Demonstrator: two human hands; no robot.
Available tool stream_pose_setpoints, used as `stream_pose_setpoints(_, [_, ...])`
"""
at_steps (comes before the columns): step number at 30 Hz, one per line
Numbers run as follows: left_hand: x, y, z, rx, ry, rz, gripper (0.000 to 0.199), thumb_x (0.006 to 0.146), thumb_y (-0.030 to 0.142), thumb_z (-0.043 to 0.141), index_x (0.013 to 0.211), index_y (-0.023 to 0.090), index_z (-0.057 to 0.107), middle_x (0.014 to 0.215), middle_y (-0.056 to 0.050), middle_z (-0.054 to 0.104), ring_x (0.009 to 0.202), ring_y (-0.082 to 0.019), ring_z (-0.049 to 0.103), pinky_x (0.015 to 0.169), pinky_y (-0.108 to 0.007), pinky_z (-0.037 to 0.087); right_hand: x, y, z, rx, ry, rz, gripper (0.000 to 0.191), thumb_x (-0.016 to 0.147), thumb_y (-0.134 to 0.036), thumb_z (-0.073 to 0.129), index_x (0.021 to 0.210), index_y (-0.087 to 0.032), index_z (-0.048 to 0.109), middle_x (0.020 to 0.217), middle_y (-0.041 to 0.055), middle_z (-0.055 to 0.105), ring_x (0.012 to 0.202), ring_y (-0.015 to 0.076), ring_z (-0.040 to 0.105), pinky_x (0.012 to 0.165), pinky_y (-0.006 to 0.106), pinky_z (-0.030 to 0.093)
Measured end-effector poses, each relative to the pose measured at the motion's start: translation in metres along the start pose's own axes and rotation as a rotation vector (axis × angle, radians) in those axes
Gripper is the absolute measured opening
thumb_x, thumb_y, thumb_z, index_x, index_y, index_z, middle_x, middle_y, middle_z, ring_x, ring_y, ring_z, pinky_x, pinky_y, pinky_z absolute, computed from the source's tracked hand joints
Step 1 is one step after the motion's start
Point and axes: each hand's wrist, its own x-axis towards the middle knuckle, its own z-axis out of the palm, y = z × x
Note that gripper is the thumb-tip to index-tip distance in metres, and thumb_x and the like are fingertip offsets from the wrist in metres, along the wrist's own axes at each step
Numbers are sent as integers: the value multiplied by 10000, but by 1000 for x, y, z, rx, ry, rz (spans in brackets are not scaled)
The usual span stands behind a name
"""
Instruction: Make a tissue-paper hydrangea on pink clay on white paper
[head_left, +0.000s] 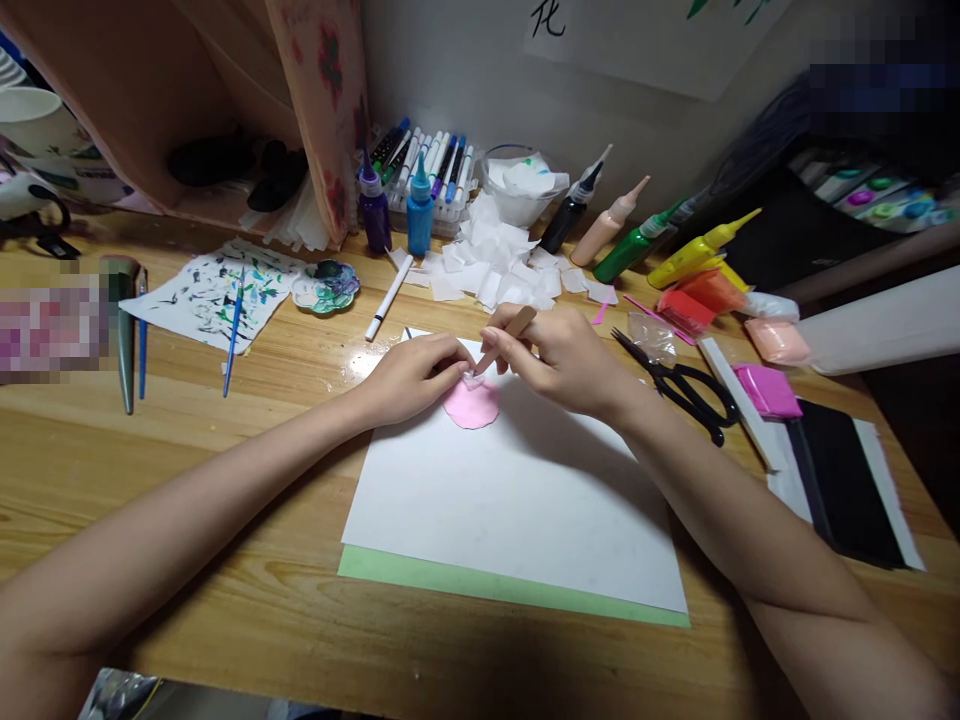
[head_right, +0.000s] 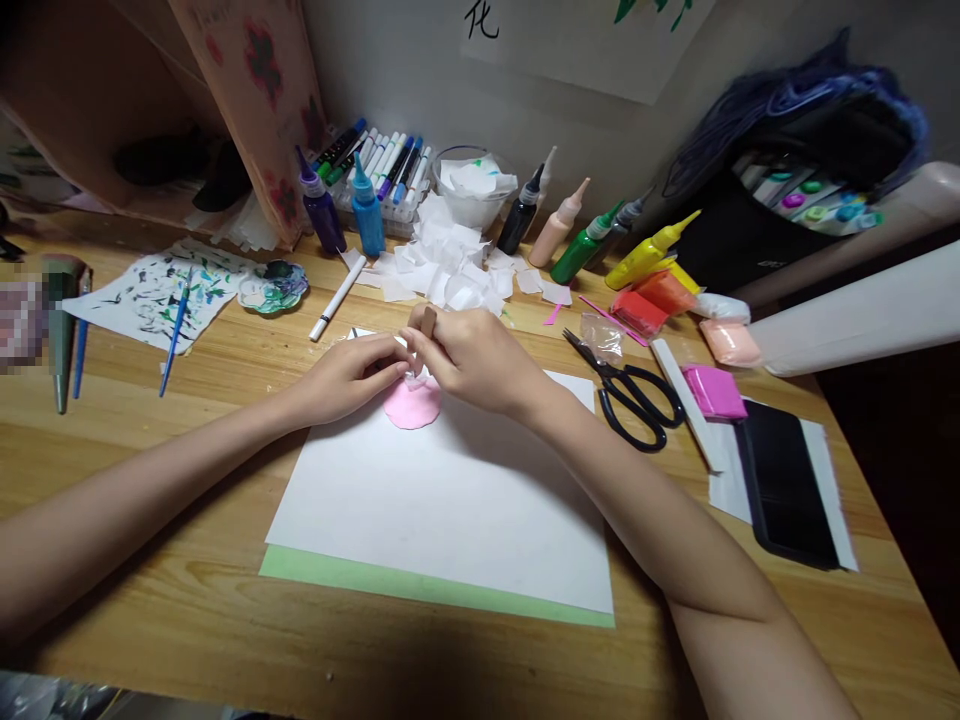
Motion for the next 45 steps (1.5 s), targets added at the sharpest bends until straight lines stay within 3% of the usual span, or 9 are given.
stream_pose_setpoints(9, [0,2,-1,-13,-12,-21,211,907,266,428,907,188,625,919,-16,673,843,-164,593,725,-279,406,1,0,-2,53,-7,51,349,947,-321,411,706,-160,606,649,29,633,558,124,561,571,258,389])
stream_pose_setpoints(12, [0,2,-2,-11,-15,-33,246,924,273,398,934,187,629,935,-24,673,867,-170,599,751,-287,415,1,1,-12,126,127,93,396,958,-401,382,733,-179,620,706,33,640,587,130,589,588,272,439])
stream_pose_setpoints(17, [-1,3,-4,-20,5,-52,249,926,260,382,940,195,622,952,-33,669,893,-175,602,782,-294,430,4,13,-28,187,412,106,366,967,-438,337,1012,-207,618,901,60,661,771,162,655,642,287,513])
stream_pose_setpoints(23, [-2,5,-6,-39,32,-86,235,916,245,387,923,207,619,943,-33,670,872,-176,604,760,-298,448,9,42,-9,-10,323,-8,197,941,-265,444,1013,-190,612,1005,82,695,875,190,675,771,310,522])
stream_pose_setpoints(29, [-3,5,-5,-64,29,-101,238,920,251,380,911,202,613,929,-29,661,862,-173,593,761,-295,438,19,66,11,-165,422,-62,176,923,-187,449,1031,-195,588,966,90,707,889,221,665,770,325,505])
stream_pose_setpoints(32, [-3,4,-4,-77,25,-115,232,915,232,385,919,198,615,936,-28,660,876,-170,588,772,-290,430,29,79,12,-171,321,-123,187,901,-123,436,980,-187,593,964,96,685,927,227,636,786,334,494])
stream_pose_setpoints(35, [-3,4,-4,-89,28,-124,225,914,228,390,923,197,613,952,-29,656,887,-171,584,776,-292,426,34,86,13,-178,262,-120,149,874,-107,464,883,-177,595,883,92,662,837,221,616,729,327,484])
stream_pose_setpoints(40, [-3,4,-3,-125,62,-119,209,922,247,397,935,195,599,933,-35,638,868,-171,576,772,-302,426,27,72,5,-27,381,-106,86,854,-129,527,835,-188,586,809,55,651,770,189,611,692,297,468])
stream_pose_setpoints(45, [-6,5,-5,-154,254,-145,261,901,392,476,1028,180,559,924,-42,555,760,-146,538,679,-278,435,15,38,-5,324,438,3,71,812,-185,628,856,-188,572,828,29,645,794,166,637,746,289,490])
